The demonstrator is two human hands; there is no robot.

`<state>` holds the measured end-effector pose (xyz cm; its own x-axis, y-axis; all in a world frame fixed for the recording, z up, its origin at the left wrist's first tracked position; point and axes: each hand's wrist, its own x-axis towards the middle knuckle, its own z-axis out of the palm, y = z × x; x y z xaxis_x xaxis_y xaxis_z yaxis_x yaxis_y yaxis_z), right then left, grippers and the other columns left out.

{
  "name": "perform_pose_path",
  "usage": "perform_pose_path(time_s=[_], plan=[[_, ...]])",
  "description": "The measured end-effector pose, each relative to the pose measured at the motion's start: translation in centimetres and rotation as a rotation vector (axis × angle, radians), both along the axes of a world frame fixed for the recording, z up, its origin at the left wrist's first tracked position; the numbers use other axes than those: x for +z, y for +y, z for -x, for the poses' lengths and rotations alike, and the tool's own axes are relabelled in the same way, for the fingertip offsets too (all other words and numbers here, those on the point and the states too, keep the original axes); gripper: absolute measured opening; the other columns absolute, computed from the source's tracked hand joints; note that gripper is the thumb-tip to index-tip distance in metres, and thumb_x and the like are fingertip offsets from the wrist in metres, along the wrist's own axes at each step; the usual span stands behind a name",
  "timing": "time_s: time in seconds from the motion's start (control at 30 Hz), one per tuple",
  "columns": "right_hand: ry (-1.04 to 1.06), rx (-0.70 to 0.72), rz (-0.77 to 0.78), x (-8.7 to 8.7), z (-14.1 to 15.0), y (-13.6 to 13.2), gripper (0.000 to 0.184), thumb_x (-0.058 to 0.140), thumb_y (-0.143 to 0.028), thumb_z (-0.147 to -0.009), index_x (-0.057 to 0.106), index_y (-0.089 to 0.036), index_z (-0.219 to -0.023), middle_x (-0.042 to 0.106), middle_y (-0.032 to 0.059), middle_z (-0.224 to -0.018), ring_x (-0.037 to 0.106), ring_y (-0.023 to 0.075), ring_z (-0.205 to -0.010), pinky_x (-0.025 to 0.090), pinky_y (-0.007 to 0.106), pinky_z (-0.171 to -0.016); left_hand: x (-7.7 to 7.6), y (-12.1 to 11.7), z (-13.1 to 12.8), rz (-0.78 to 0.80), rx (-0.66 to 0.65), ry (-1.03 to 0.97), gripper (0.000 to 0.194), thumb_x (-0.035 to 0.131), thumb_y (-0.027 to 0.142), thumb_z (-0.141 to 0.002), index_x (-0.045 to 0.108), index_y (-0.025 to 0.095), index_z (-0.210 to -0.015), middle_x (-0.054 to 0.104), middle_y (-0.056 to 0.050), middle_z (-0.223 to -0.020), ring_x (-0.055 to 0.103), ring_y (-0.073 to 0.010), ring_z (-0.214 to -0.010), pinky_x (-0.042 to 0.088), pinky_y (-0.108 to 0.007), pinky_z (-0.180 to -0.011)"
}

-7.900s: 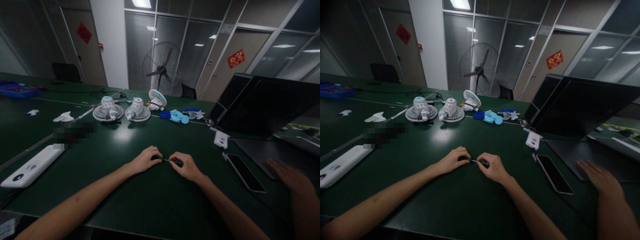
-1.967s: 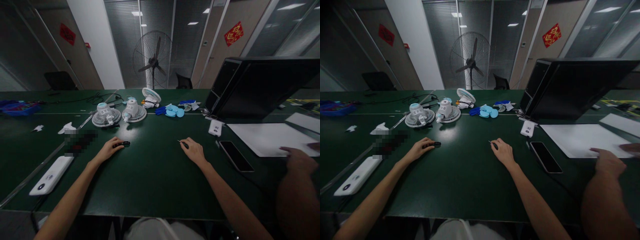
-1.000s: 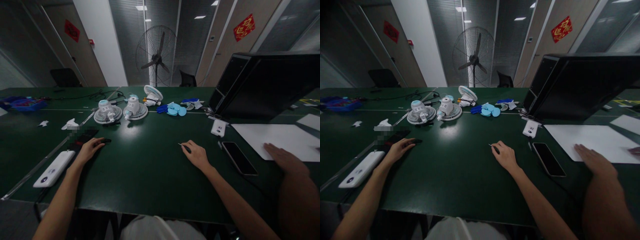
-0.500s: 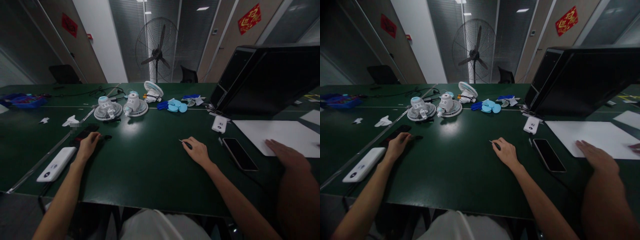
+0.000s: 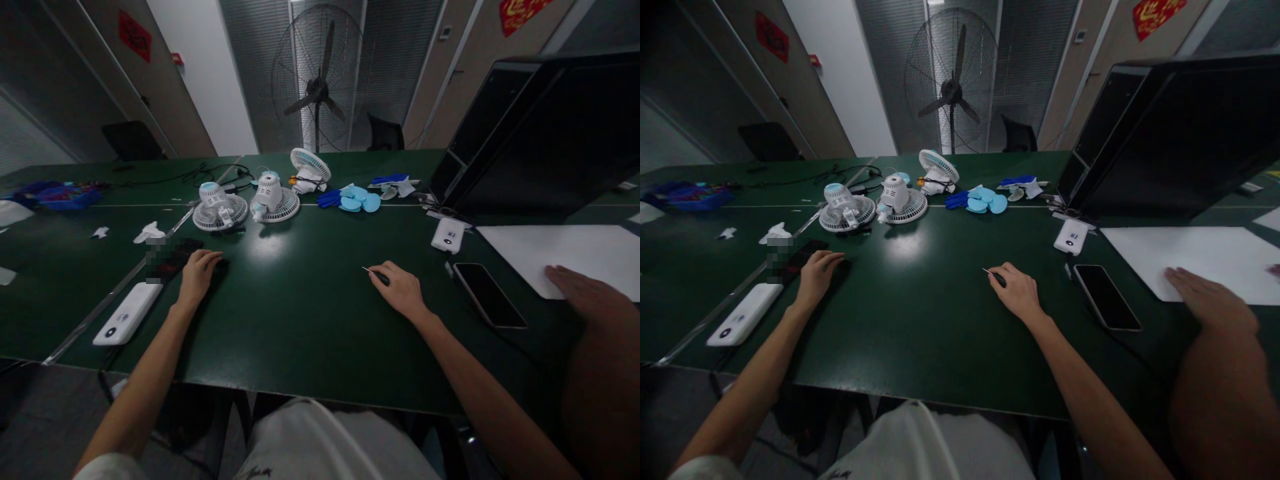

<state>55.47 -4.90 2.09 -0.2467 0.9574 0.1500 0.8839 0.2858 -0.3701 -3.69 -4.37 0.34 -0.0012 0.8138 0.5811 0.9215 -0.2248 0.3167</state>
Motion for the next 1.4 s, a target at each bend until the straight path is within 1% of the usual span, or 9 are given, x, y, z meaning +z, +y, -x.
perform_pose_path(time_s=[0.07,0.23,0.3,0.4,0.57,0.9,1.03,1.17,1.4], plan=[[0.013,0.005,-0.002,-0.1,0.0,0.0,0.040,0.045,-0.052,-0.108,0.073,-0.030,-0.127,0.071,0.0070,-0.118,0.070,0.0226,-0.089,0.052,0.033,-0.066,-0.1,0.1,0.0,-0.010,0.023,0.018,0.040,0.054,0.050,-0.103,0.079,0.020,-0.109,0.071,-0.014,-0.116,0.066,-0.0310,-0.111,0.052,-0.043,-0.100],[0.038,0.011,0.002,-0.2,-0.1,-0.1,0.042,0.045,-0.053,-0.108,0.072,-0.029,-0.128,0.070,0.0071,-0.118,0.069,0.0218,-0.086,0.051,0.033,-0.065,0.0,0.3,0.0,0.126,-0.024,-0.039,0.036,0.055,0.047,-0.102,0.079,0.020,-0.107,0.075,-0.011,-0.112,0.070,-0.0281,-0.104,0.053,-0.040,-0.099],[0.047,0.009,-0.001,-0.2,-0.1,-0.1,0.042,0.044,-0.053,-0.108,0.072,-0.029,-0.128,0.070,0.0074,-0.117,0.068,0.0215,-0.085,0.051,0.033,-0.065,0.3,0.2,0.0,0.128,-0.006,-0.059,0.036,0.056,0.047,-0.101,0.079,0.020,-0.108,0.076,-0.011,-0.113,0.070,-0.0282,-0.106,0.052,-0.040,-0.100],[0.053,0.015,0.000,-0.2,-0.2,-0.1,0.044,0.044,-0.055,-0.108,0.072,-0.028,-0.129,0.070,0.0081,-0.117,0.067,0.0220,-0.085,0.051,0.033,-0.065,0.6,0.0,0.0,0.127,-0.002,-0.124,0.039,0.058,0.051,-0.099,0.078,0.020,-0.110,0.076,-0.012,-0.115,0.069,-0.0283,-0.108,0.052,-0.039,-0.102],[0.046,0.014,0.013,-0.3,-0.2,0.0,0.044,0.044,-0.054,-0.108,0.073,-0.030,-0.129,0.070,0.0084,-0.117,0.067,0.0227,-0.085,0.051,0.034,-0.064,1.0,-0.3,-0.2,0.220,-0.031,-0.232,0.045,0.061,0.058,-0.095,0.078,0.020,-0.111,0.077,-0.011,-0.116,0.071,-0.0285,-0.108,0.051,-0.039,-0.103],[0.023,0.004,0.006,-0.1,-0.2,-0.2,0.042,0.044,-0.054,-0.108,0.073,-0.031,-0.129,0.070,0.0073,-0.118,0.069,0.0229,-0.088,0.051,0.034,-0.066,0.2,-0.1,1.4,0.290,-0.089,-0.369,0.060,0.069,0.070,-0.086,0.081,0.018,-0.113,0.078,-0.015,-0.117,0.072,-0.0323,-0.110,0.051,-0.043,-0.106],[0.035,-0.001,0.010,0.1,-0.1,-0.3,0.041,0.045,-0.053,-0.108,0.073,-0.030,-0.126,0.071,0.0073,-0.117,0.069,0.0225,-0.089,0.051,0.034,-0.068,0.1,-0.2,1.6,0.292,-0.135,-0.371,0.062,0.069,0.073,-0.086,0.082,0.018,-0.112,0.078,-0.015,-0.116,0.072,-0.0311,-0.108,0.052,-0.042,-0.104],[0.052,0.001,0.014,0.0,-0.2,-0.2,0.042,0.045,-0.054,-0.108,0.073,-0.030,-0.127,0.070,0.0070,-0.118,0.069,0.0231,-0.090,0.053,0.036,-0.071,0.4,-0.4,1.3,0.285,-0.126,-0.338,0.064,0.069,0.077,-0.084,0.083,0.020,-0.109,0.079,-0.014,-0.114,0.073,-0.0303,-0.105,0.054,-0.041,-0.101],[0.077,0.008,0.017,-0.4,-0.4,-0.1,0.043,0.044,-0.057,-0.107,0.072,-0.031,-0.126,0.070,0.0073,-0.117,0.068,0.0243,-0.091,0.054,0.037,-0.071,0.7,-0.8,1.8,0.368,-0.113,-0.418,0.064,0.074,0.075,-0.081,0.083,0.019,-0.112,0.078,-0.015,-0.120,0.071,-0.0336,-0.115,0.049,-0.045,-0.109]])
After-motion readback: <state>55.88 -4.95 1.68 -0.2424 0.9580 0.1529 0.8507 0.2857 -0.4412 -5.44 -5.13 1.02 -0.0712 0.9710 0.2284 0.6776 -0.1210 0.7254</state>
